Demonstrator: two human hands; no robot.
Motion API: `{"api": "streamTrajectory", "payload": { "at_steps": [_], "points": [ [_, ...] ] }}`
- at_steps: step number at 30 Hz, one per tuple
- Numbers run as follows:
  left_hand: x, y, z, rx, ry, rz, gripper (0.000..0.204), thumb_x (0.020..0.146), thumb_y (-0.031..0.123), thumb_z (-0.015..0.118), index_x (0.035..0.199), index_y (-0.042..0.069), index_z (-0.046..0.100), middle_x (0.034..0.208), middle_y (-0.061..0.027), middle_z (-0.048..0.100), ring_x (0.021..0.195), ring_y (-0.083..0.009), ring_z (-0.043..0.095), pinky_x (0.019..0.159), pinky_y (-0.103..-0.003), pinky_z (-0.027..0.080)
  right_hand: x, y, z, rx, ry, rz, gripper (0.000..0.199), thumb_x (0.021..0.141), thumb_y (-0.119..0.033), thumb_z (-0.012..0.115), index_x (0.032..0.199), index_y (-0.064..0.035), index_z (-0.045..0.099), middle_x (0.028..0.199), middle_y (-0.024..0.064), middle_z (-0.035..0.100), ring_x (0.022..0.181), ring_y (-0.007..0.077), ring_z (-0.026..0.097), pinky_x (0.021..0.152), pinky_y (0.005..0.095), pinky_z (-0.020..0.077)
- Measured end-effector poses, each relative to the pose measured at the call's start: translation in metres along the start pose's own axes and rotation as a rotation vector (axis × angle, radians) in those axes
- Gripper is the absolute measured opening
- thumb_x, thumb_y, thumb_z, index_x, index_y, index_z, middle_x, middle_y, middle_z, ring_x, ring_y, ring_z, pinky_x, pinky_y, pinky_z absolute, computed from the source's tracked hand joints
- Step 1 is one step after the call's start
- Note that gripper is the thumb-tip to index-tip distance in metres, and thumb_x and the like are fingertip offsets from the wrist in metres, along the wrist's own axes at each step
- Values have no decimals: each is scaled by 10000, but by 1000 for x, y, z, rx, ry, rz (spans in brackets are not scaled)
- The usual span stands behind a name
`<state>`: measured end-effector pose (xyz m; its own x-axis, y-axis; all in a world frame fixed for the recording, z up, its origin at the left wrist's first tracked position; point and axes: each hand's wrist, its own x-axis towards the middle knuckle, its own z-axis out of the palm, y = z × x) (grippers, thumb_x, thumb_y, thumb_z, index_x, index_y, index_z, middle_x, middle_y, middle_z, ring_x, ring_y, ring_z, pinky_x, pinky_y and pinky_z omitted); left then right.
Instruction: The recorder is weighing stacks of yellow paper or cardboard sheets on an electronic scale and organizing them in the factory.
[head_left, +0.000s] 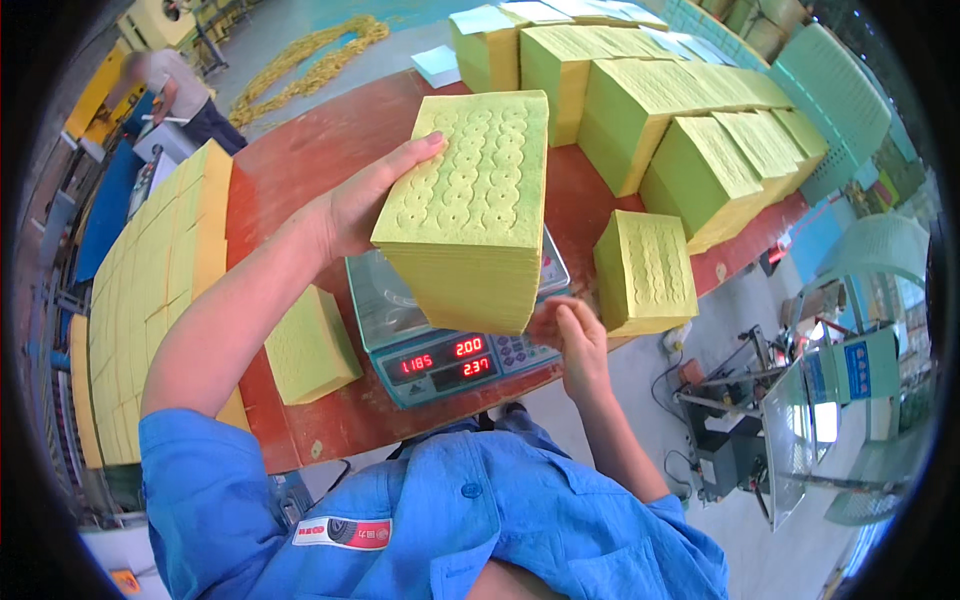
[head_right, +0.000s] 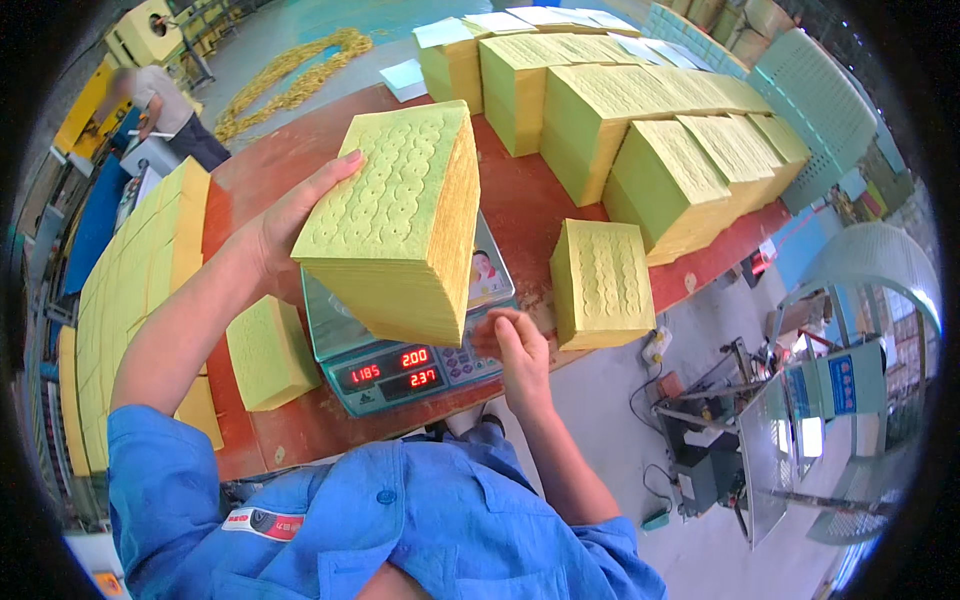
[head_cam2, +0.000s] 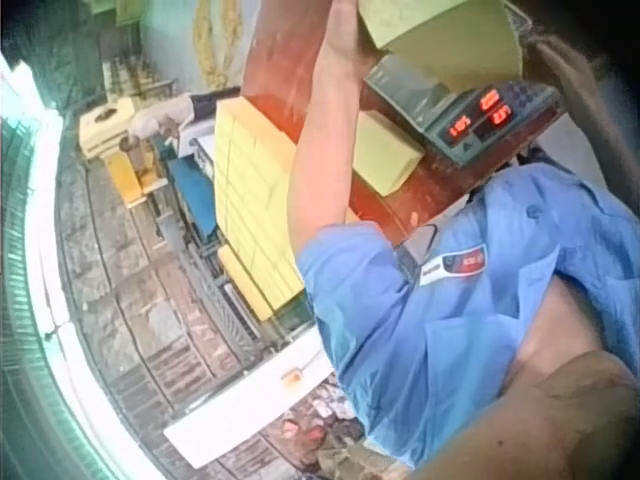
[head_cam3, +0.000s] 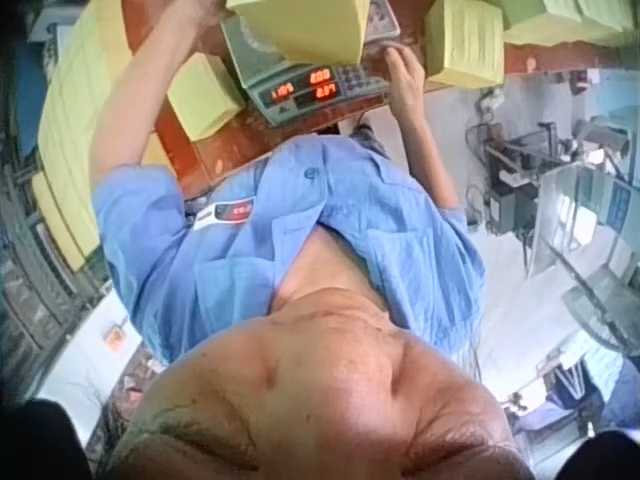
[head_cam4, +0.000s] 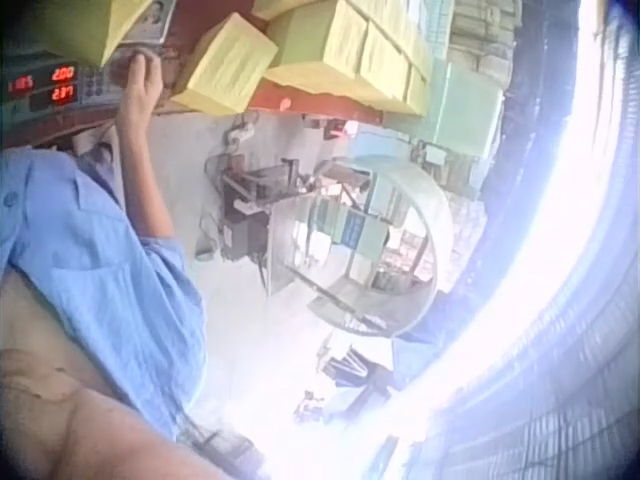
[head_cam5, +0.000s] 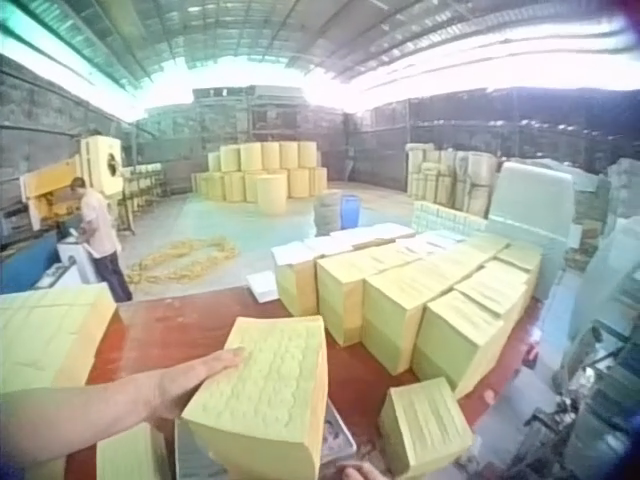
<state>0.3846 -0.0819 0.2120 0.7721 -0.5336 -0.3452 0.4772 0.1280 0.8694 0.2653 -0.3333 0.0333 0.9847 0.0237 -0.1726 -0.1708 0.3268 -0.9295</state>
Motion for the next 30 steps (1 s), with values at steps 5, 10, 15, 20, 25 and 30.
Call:
{"api": "streamTrajectory", "payload": {
  "at_steps": [5,10,15,20,25,30],
  "points": [
    [14,7,5,18,-166,-13,649,935,494,543,1398,52,439,1330,-118,567,1160,-195,599,983,-342,487,0,4,17,343,-98,197,424,1031,-328,397,1248,6,541,1133,108,637,1057,239,613,904,411,490],
    [22,-6,9,15,-296,-71,667,952,536,489,1420,64,422,1393,-121,520,1222,-211,558,1051,-371,430,-15,-3,16,336,-64,213,441,1028,-322,379,1295,4,511,1214,148,596,1117,275,583,904,428,487],
    [22,-6,-7,-277,-260,47,644,951,494,526,1425,74,405,1375,-107,526,1216,-211,551,1040,-373,442,0,-84,-10,-65,-20,297,406,1012,-271,421,1271,34,496,1181,164,593,1075,275,606,807,396,547],
    [26,41,-19,-400,79,332,587,927,438,586,1365,65,468,1310,-115,572,1172,-229,576,1013,-379,453,124,-168,11,-291,-333,-10,426,997,-264,503,1304,30,467,1204,132,596,1078,208,609,816,396,554],
    [59,63,-85,173,310,842,558,929,473,561,1308,64,529,1234,-98,621,1113,-224,608,952,-394,490,277,-168,68,-131,-461,254,521,989,-404,484,1350,-28,461,1295,123,541,1155,231,557,921,451,499],
    [110,59,-142,-310,550,469,552,913,484,565,1304,96,529,1213,-72,620,1099,-209,600,939,-387,477,370,-92,96,-59,-459,402,549,987,-460,458,1363,-61,462,1328,101,521,1185,246,528,960,479,464]
  ]
}}
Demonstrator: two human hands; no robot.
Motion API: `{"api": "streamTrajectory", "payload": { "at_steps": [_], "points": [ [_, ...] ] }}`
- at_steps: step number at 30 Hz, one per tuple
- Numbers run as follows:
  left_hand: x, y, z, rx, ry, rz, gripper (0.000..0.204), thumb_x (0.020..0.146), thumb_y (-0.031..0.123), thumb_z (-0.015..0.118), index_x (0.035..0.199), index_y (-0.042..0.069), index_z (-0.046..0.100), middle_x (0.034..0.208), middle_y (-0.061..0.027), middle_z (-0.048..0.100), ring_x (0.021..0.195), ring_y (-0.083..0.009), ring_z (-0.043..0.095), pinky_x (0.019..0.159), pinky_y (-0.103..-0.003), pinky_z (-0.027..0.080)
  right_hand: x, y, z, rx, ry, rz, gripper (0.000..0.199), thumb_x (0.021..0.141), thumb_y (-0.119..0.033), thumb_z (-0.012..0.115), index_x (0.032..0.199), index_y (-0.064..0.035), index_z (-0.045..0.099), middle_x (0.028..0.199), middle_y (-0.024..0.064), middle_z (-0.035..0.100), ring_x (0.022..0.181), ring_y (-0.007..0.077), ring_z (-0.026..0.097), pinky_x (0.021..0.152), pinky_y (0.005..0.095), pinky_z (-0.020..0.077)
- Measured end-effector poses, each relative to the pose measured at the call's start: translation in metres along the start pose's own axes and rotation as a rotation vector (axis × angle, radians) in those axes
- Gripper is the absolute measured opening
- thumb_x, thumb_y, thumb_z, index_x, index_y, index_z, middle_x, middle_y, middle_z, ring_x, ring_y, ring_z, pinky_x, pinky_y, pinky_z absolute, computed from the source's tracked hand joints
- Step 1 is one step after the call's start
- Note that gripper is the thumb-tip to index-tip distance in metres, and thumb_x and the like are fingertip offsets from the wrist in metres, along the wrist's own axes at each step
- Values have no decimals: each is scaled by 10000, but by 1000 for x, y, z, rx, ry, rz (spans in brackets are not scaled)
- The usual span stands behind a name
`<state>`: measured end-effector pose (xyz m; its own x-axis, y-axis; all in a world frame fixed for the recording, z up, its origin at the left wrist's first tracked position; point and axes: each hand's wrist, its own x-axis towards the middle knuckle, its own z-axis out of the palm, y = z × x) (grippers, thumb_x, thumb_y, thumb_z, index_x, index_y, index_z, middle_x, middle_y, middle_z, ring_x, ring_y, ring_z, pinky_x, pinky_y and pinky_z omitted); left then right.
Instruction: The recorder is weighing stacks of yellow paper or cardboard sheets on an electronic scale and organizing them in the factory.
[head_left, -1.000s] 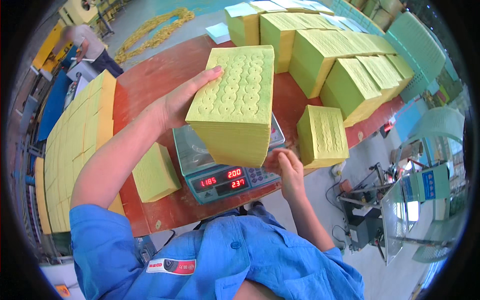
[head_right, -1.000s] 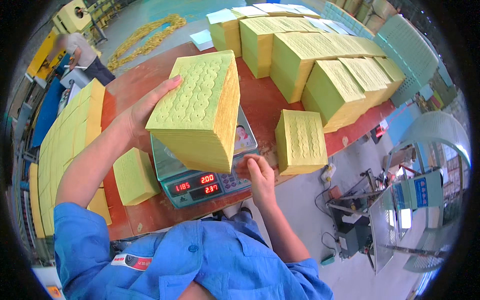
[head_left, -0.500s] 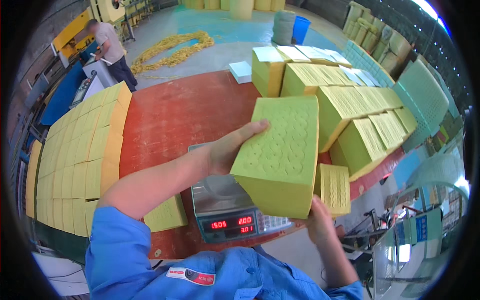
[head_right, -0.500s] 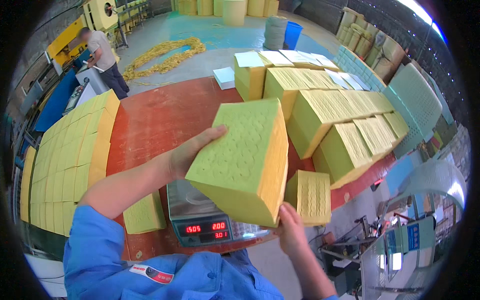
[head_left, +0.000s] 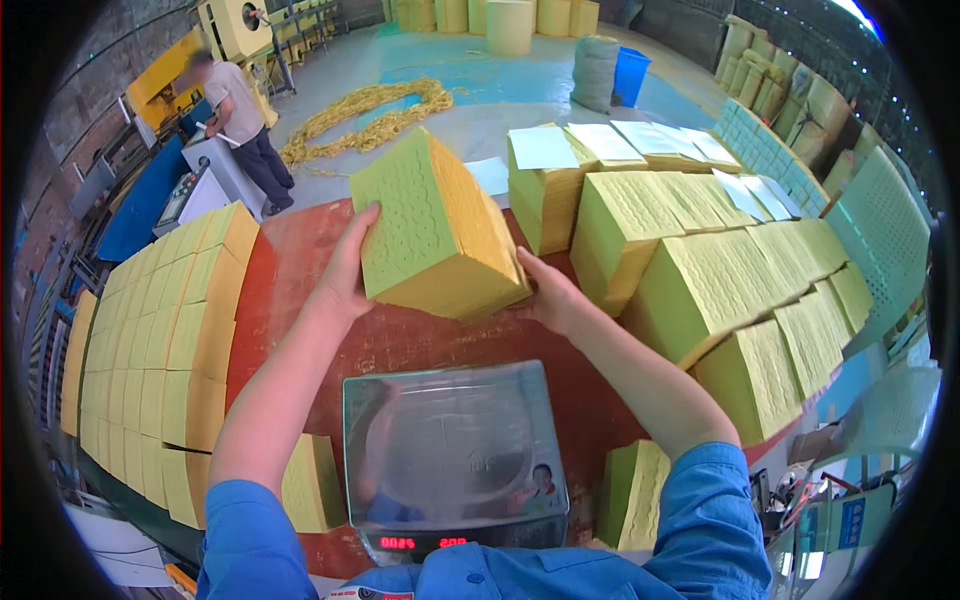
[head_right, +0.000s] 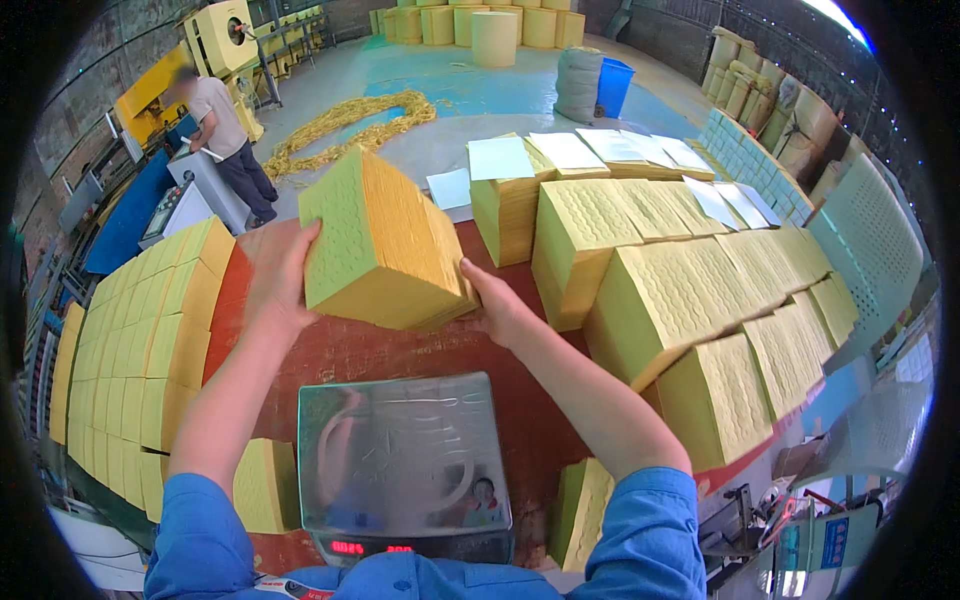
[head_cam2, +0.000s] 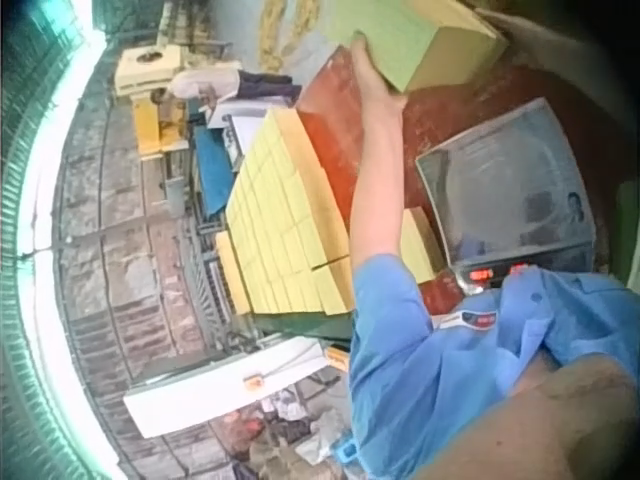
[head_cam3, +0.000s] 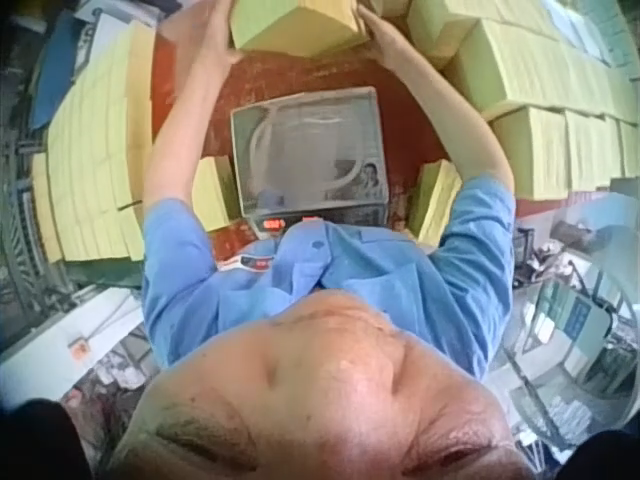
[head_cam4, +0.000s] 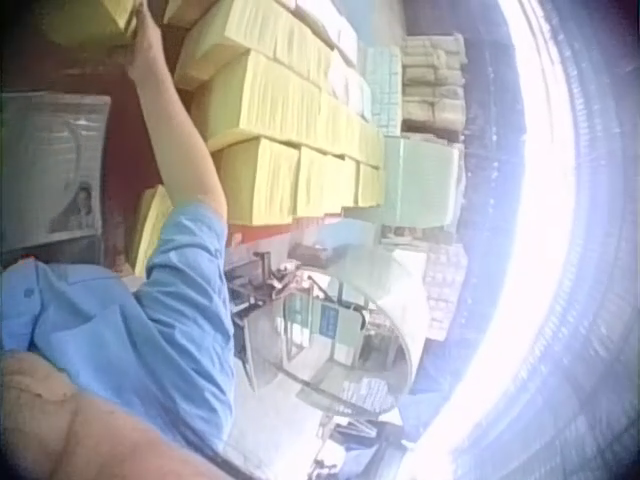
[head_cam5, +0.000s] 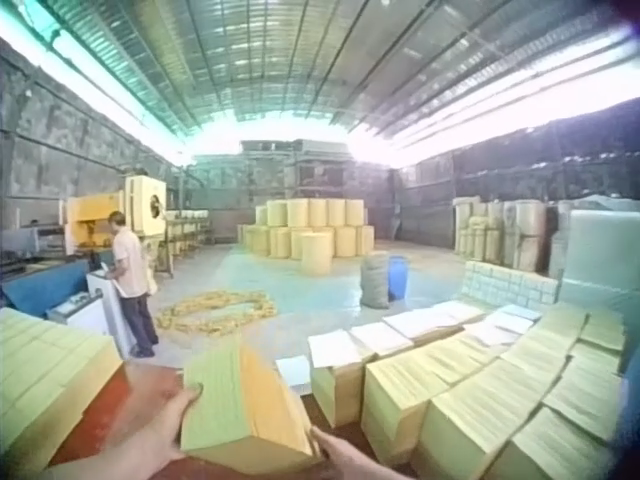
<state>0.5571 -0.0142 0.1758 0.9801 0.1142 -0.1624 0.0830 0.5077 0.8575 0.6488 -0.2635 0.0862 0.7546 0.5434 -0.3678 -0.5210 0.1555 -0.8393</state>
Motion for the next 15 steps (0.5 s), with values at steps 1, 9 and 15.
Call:
{"api": "streamTrajectory", "payload": {
  "at_steps": [1,9,15],
  "points": [
    [14,-8,-12,1,13,6,552,913,484,565,1304,96,529,1213,-72,620,1099,-209,600,939,-387,477,18,10,-5,-7,-19,32,550,983,-475,455,1372,-86,460,1335,92,518,1198,246,516,964,482,458],
    [112,-62,-18,1,10,-158,611,889,506,575,1361,130,477,1341,-102,527,1234,-276,499,978,-557,413,114,33,-65,-63,89,103,557,966,-548,423,1371,-169,468,1353,103,505,1199,282,518,931,503,469],
    [145,-64,27,177,41,-370,739,868,576,552,1447,153,374,1481,-195,334,1356,-430,307,995,-754,244,112,42,-75,-51,352,-21,566,979,-499,405,1361,-85,455,1266,145,551,1112,288,580,749,453,555]
  ]
}}
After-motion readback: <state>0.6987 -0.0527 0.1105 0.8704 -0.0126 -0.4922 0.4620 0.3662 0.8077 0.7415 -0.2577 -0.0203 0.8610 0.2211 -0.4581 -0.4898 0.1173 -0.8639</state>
